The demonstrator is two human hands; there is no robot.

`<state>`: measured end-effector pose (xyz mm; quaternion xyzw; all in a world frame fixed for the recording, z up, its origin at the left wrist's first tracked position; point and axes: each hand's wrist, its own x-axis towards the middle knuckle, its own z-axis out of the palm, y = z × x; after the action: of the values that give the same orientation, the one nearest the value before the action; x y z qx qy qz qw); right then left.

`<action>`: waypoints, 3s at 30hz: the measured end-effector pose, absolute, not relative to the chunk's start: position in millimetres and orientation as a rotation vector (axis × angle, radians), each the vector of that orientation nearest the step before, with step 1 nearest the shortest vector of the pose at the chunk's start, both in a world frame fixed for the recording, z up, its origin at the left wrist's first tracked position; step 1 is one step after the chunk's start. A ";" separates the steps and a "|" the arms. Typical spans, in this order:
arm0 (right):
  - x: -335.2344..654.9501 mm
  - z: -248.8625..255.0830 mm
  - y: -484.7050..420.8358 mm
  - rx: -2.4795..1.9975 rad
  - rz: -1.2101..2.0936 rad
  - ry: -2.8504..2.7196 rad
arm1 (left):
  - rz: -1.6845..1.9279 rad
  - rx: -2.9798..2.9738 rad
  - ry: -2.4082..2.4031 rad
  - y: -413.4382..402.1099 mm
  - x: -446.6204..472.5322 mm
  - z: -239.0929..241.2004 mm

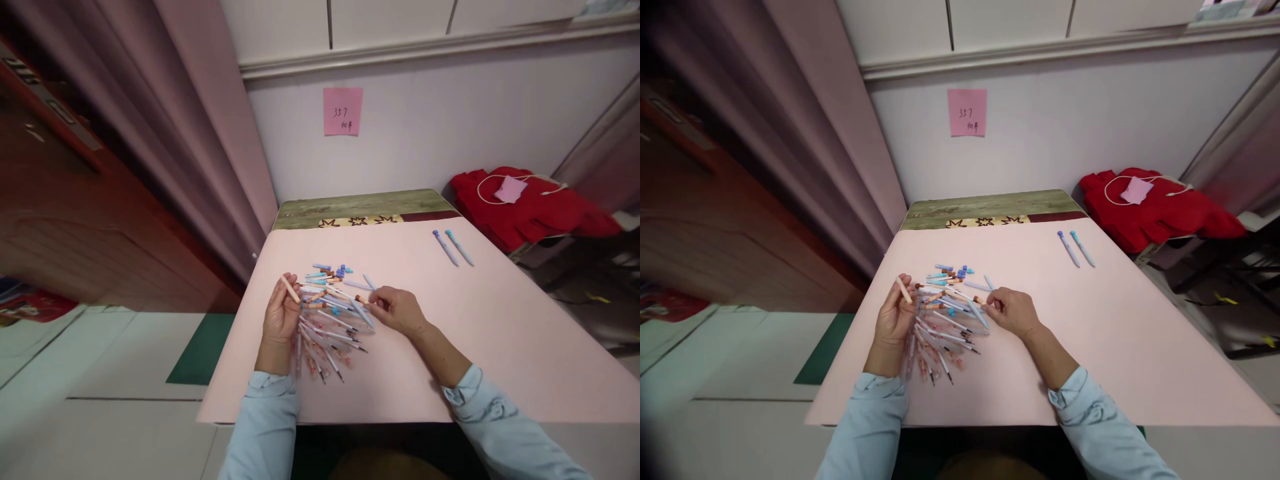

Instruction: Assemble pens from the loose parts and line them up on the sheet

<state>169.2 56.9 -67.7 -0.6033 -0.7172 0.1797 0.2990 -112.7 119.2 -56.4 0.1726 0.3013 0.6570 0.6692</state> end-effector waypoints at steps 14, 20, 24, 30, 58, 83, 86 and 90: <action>173.1 -81.5 57.6 -1.572 0.368 -1.634 | 1.460 0.473 0.635 118.6 -104.5 -65.6; 174.4 -87.9 58.7 -1.551 0.379 -1.591 | 1.428 0.475 0.659 116.9 -103.5 -62.8; 174.4 -90.1 59.5 -1.549 0.347 -1.622 | 1.417 0.486 0.672 116.6 -101.8 -61.5; 173.4 -90.6 59.7 -1.535 0.293 -1.668 | 1.399 0.541 0.679 113.6 -97.1 -59.0; 172.2 -88.8 59.0 -1.515 0.217 -1.785 | 1.376 0.526 0.695 113.8 -96.9 -59.2; 171.4 -90.3 56.0 -1.484 0.181 -1.841 | 1.274 0.686 0.648 103.0 -97.5 -56.3; 171.2 -90.4 56.1 -1.477 0.180 -1.839 | 1.284 0.684 0.629 103.6 -98.2 -57.9; 170.7 -88.4 55.7 -1.493 0.206 -1.808 | 1.298 0.687 0.608 104.9 -98.3 -58.0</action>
<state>170.7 55.7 -88.4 -0.5857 -0.7092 0.0809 0.3839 -98.3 104.9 -58.0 0.3084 0.2731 0.5829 0.7004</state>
